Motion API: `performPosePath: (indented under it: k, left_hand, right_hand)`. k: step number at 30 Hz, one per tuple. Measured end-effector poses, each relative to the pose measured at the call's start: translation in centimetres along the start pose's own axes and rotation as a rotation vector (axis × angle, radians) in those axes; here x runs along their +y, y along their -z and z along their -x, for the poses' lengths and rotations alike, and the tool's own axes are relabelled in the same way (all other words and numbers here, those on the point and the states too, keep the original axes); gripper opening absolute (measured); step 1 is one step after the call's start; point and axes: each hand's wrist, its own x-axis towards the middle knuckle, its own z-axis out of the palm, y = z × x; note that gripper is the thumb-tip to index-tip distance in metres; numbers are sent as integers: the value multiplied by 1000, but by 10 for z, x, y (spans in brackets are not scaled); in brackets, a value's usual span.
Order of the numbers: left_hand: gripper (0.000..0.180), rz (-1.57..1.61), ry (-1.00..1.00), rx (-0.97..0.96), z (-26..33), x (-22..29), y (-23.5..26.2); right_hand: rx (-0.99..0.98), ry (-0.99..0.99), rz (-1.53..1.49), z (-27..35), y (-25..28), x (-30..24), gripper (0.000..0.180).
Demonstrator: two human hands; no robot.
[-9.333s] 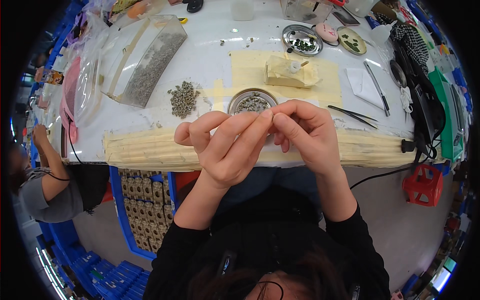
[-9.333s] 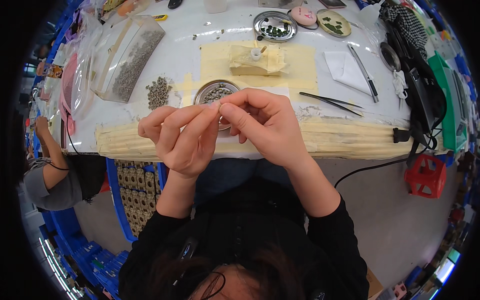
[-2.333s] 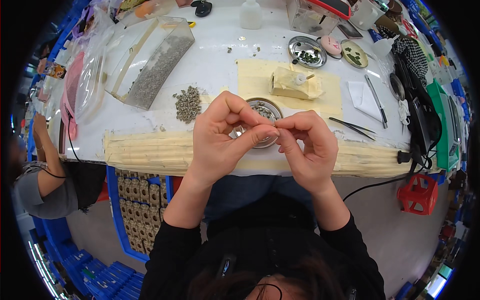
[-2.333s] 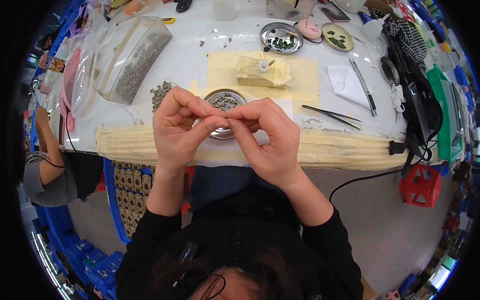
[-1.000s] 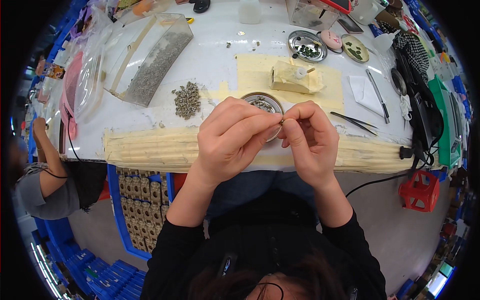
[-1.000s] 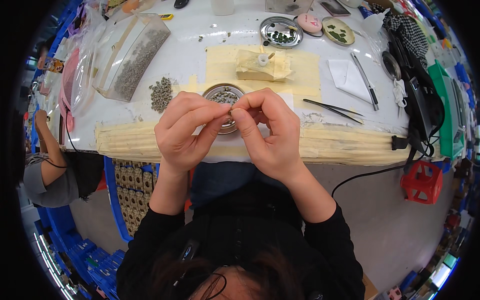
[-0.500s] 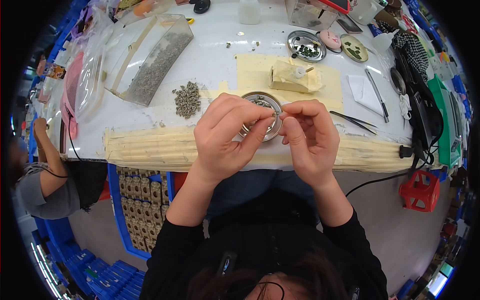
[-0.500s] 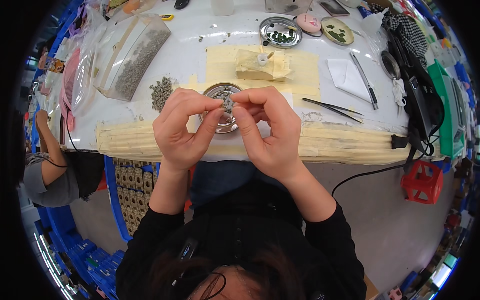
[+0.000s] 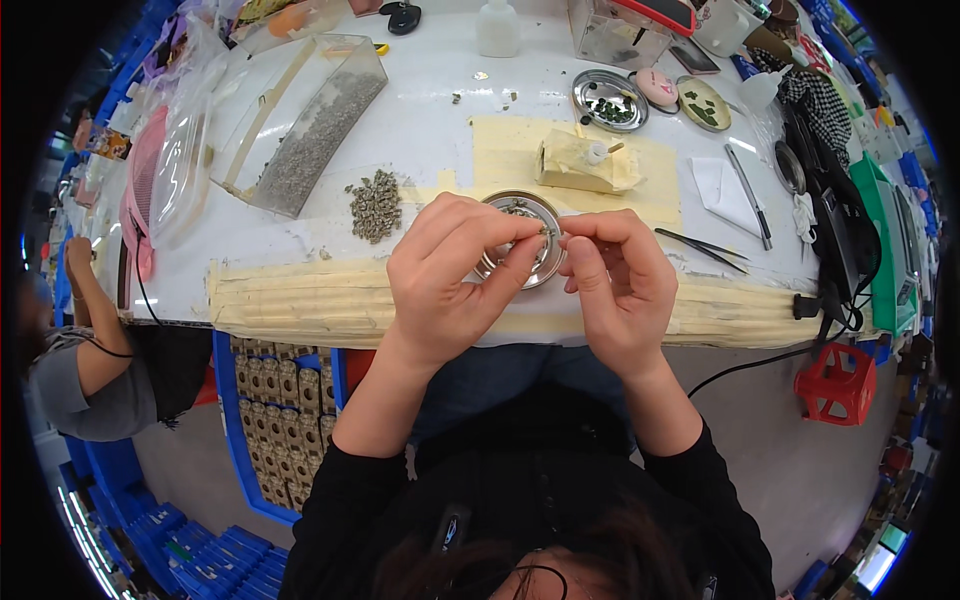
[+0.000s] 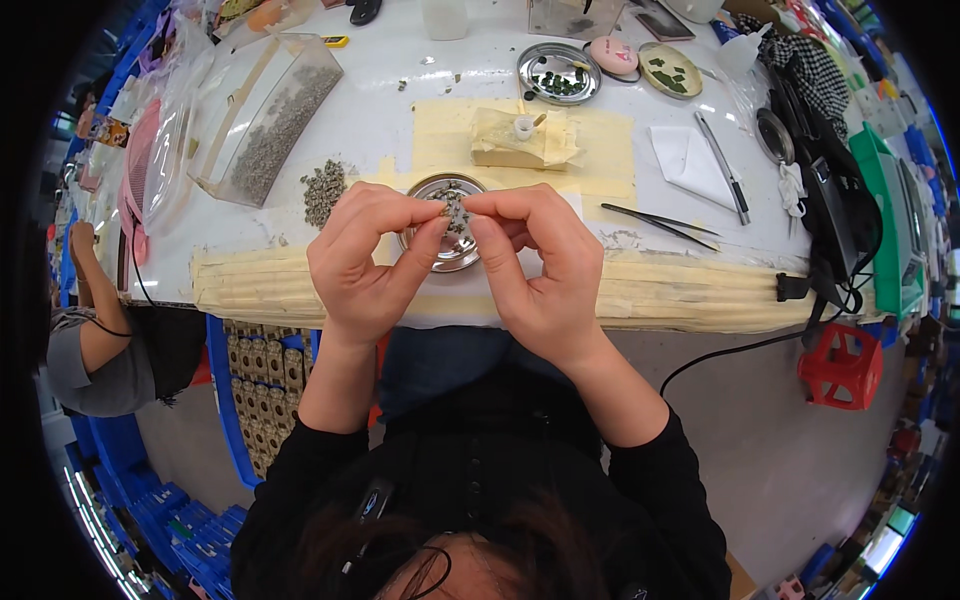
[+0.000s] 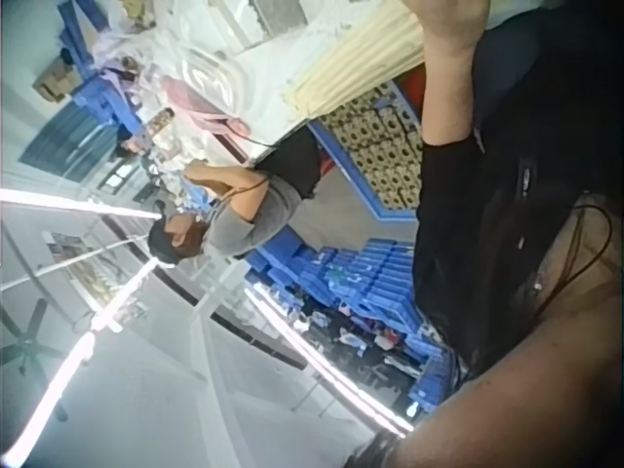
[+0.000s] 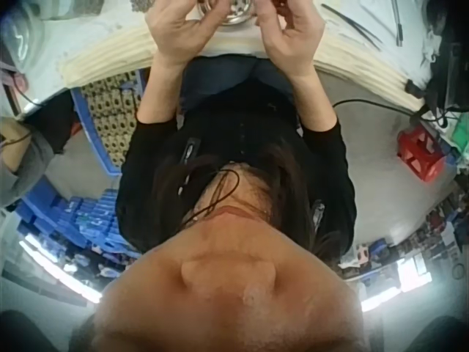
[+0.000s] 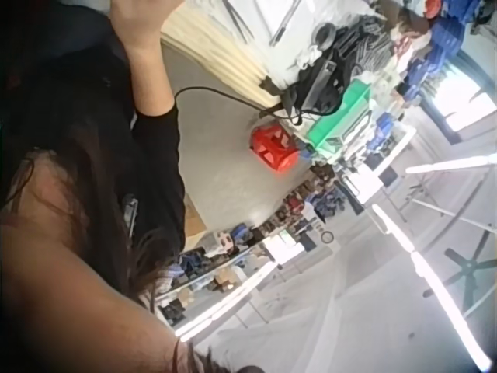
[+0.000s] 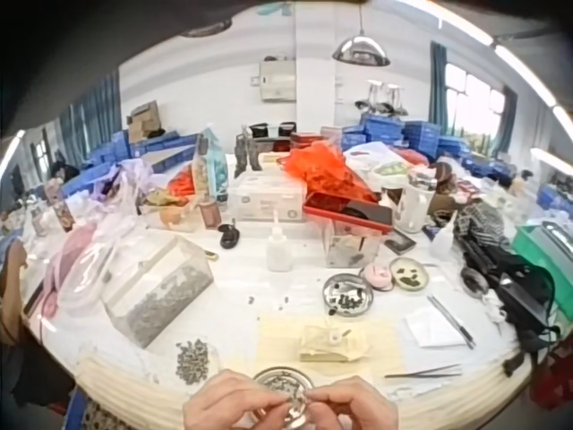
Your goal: Manually sorting and assembling small metal pins into a circular container on a workbench.
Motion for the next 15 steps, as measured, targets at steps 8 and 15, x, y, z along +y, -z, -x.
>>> performPosePath:
  k: [8,15]
  left_hand:
    - [18,-20,3,-2,0,1,0]
    - [17,-3,42,16,0,2,0]
  right_hand:
    - [159,369,558,-44,30,-12,10]
    - [71,365,792,-66,36,-7,12]
